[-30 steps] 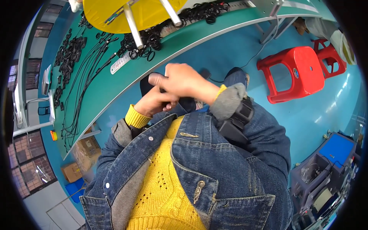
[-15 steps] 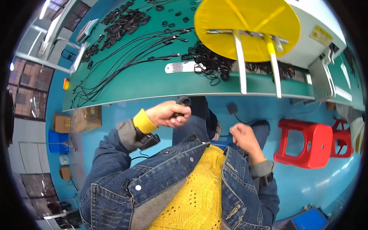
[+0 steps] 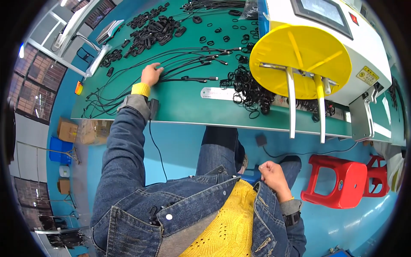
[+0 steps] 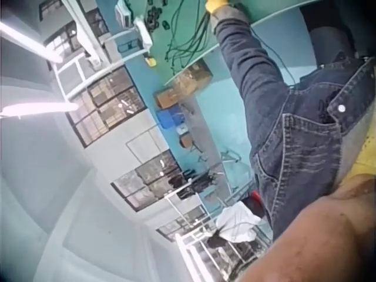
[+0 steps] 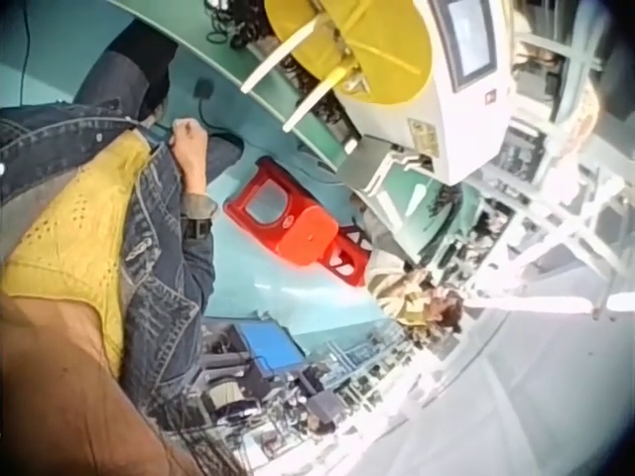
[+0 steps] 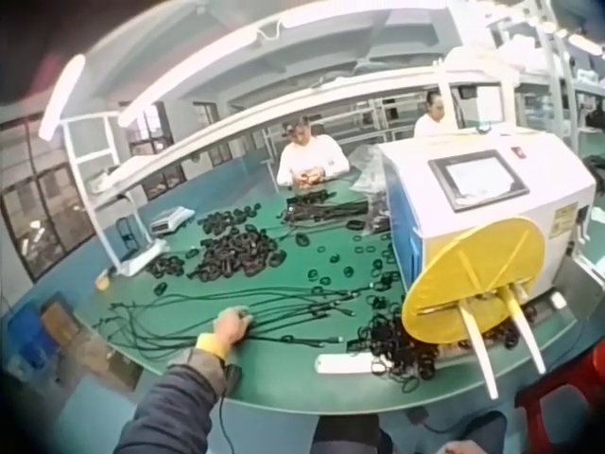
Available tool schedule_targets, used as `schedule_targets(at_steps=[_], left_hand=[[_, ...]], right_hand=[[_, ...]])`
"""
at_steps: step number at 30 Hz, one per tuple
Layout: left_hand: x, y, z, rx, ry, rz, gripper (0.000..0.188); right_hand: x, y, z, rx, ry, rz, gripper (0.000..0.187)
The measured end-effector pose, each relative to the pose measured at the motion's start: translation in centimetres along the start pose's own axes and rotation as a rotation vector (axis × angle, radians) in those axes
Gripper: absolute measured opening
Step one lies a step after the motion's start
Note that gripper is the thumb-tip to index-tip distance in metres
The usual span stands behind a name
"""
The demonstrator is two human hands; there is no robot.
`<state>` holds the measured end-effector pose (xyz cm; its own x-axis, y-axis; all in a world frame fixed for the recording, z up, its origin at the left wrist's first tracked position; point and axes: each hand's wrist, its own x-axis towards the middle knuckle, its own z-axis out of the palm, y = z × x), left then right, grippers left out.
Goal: The person picks up a cable, winds it around the spindles of a machine, and removes the coiled cable. They then wrap a tie around the cable and place the finished item onto a pile, repeating the process.
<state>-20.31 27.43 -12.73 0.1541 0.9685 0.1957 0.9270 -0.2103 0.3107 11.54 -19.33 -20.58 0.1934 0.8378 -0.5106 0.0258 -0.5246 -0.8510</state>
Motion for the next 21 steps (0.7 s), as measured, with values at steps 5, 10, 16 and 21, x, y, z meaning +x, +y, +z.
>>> schedule_targets(at_steps=[5,10,16,21], left_hand=[[-0.6,3.8,-0.1,0.102,-0.053,0.174,0.035],[0.7,7.4,1.2,0.102,-0.103,0.362,0.029],[3.5,8.2,0.8,-0.244,0.314,0.486,0.021],[0.6,10.0,-6.6,-0.77,0.679,0.455,0.013]], right_hand=[[0.1,-0.6,0.4,-0.031,0.017,0.007,0.019],[-0.2,-0.7,0.6,-0.045,0.026,0.001,0.019],[-1.2,-1.3,0.1,-0.018,0.074,0.011,0.019],[-1.4,-1.1,-0.3,-0.009,0.109,-0.097,0.018]])
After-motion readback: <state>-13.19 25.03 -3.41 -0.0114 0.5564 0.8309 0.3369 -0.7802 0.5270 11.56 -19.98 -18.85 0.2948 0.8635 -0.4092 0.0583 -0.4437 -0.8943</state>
